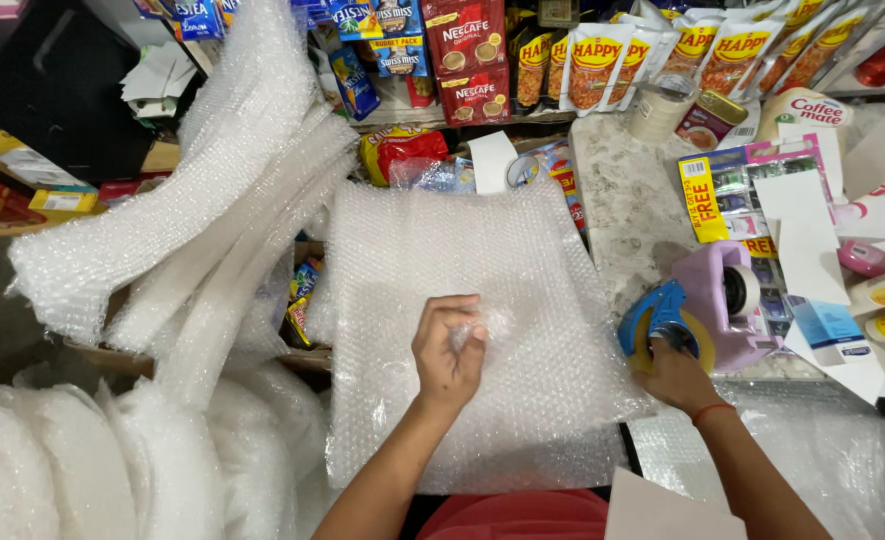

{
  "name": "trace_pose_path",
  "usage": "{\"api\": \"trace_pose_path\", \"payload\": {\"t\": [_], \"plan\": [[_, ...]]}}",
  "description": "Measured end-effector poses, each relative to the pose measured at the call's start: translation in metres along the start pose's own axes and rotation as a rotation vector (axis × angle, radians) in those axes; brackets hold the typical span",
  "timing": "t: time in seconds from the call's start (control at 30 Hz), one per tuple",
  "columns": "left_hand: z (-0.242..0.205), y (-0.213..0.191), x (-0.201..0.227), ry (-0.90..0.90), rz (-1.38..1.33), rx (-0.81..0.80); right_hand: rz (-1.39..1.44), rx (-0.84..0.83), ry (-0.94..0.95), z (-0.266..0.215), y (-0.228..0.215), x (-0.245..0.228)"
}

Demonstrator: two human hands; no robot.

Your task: The person wraps small boxes in bubble wrap and secures them with clear packing tape. They handle each box individually, folding the bubble wrap around it and applying tape to seal the package. The process is repeated for multiple items.

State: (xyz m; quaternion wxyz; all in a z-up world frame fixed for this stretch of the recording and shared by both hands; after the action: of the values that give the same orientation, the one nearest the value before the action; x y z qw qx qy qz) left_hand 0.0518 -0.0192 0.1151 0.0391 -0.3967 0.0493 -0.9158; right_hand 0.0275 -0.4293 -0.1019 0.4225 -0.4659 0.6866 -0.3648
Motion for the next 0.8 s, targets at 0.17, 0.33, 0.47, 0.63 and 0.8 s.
{"api": "trace_pose_path", "payload": {"t": [0.17,0.33,0.47,0.63,0.8], "plan": [[-0.009,0.016,0.012,0.001,0.002,-0.067,0.124,0.095,0.033,-0.001,-0.032,-0.004],[-0.018,0.026,0.036,0.110,0.114,-0.123,1.396,0.180,0.037,-0.060,-0.133,-0.008],[-0.021,0.042,0.047,0.126,0.217,-0.215,1.681,0.160,-0.313,-0.151,-0.220,-0.098],[-0.034,0.056,0.049,0.223,0.360,-0.196,1.965,-0.264,-0.755,-0.197,-0.257,-0.164],[-0.051,0.064,0.039,0.316,0.427,-0.192,1.824,-0.557,-0.582,-0.182,-0.225,-0.181]]}}
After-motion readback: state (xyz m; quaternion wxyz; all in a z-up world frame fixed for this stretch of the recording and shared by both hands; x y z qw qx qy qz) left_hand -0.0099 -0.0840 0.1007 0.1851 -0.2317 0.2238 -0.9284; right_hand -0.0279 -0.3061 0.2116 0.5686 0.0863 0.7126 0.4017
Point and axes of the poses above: each hand's wrist, its own z-axis towards the middle knuckle, its own y-axis out of the palm, x = y × z, the point moved 5 cm from there along z, towards the middle knuckle, and after that the axes turned 8 degrees about -x, right-handed, at the moved point
